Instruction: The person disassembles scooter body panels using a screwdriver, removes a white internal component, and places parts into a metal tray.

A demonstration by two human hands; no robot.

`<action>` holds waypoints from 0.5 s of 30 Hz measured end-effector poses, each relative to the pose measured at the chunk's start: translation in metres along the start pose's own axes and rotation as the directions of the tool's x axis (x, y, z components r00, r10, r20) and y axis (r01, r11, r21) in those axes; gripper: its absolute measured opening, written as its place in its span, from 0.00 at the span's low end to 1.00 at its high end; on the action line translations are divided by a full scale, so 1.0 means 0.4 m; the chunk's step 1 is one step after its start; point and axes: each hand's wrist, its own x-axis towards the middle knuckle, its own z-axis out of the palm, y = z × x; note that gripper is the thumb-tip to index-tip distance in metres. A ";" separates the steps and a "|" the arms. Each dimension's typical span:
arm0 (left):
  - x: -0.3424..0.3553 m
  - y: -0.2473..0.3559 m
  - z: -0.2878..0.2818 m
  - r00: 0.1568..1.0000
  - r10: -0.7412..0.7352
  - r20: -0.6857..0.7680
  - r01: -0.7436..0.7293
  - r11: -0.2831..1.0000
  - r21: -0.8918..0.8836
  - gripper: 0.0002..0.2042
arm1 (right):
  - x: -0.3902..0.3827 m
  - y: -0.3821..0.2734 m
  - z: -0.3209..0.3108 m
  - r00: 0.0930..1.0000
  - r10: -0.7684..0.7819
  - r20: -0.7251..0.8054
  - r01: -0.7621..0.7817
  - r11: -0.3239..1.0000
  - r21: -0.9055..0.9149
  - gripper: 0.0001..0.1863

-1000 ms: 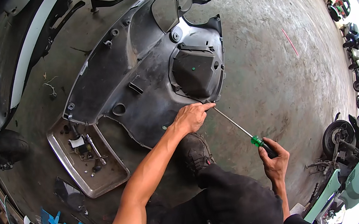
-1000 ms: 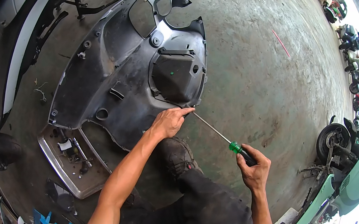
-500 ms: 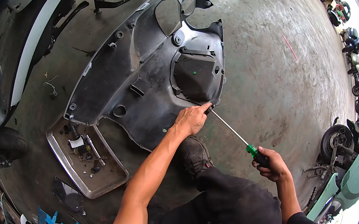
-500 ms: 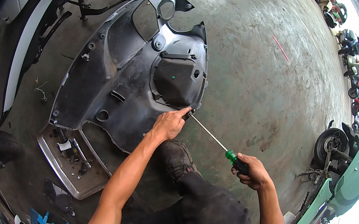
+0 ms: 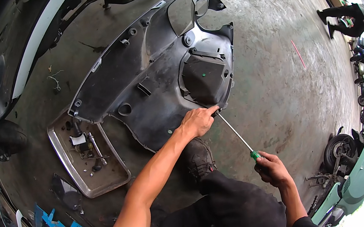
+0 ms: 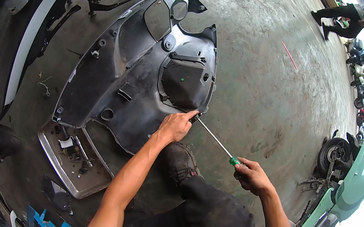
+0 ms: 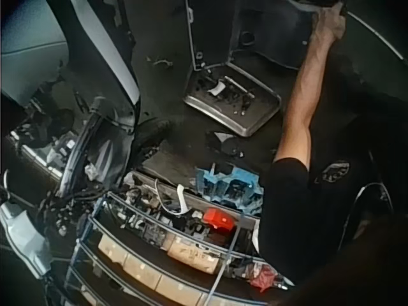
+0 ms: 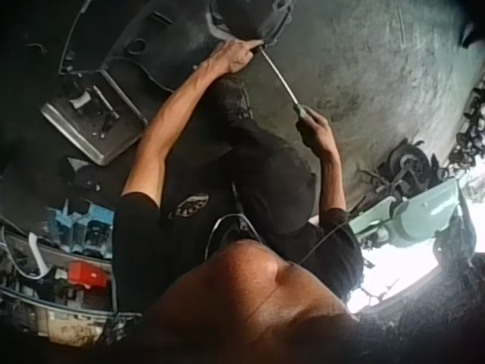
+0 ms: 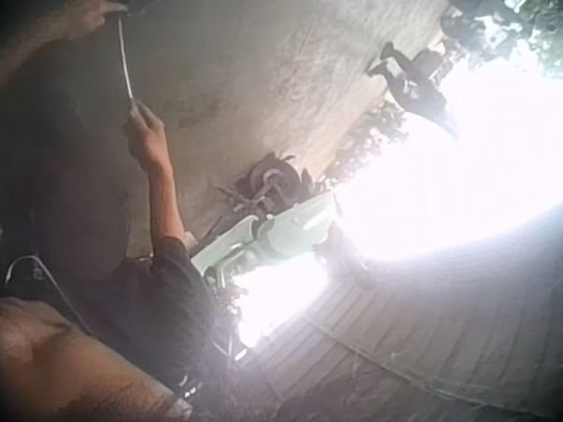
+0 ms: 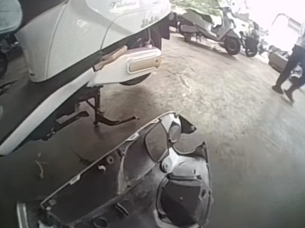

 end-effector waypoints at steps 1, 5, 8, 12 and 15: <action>0.000 0.000 0.004 1.000 0.000 0.004 0.000 1.000 0.004 0.24 | -0.001 0.009 0.005 0.990 -0.128 -0.059 0.112 0.970 -0.214 0.25; 0.001 -0.002 -0.005 1.000 0.000 0.014 0.000 1.000 0.005 0.23 | -0.010 0.004 0.026 0.798 -0.596 -0.089 0.351 0.581 -0.734 0.27; -0.010 -0.004 -0.004 1.000 0.013 -0.013 -0.013 1.000 0.012 0.23 | -0.002 -0.012 0.003 0.978 -0.202 -0.056 0.194 0.974 -0.112 0.23; -0.015 -0.011 -0.033 0.975 0.090 -0.201 -0.089 0.996 0.016 0.21 | -0.005 -0.053 -0.024 0.990 0.086 0.113 -0.119 0.940 0.320 0.23; -0.017 -0.034 -0.138 0.896 0.068 -0.440 -0.039 0.996 0.074 0.20 | -0.009 -0.073 -0.036 0.992 0.087 0.086 -0.106 0.963 0.246 0.24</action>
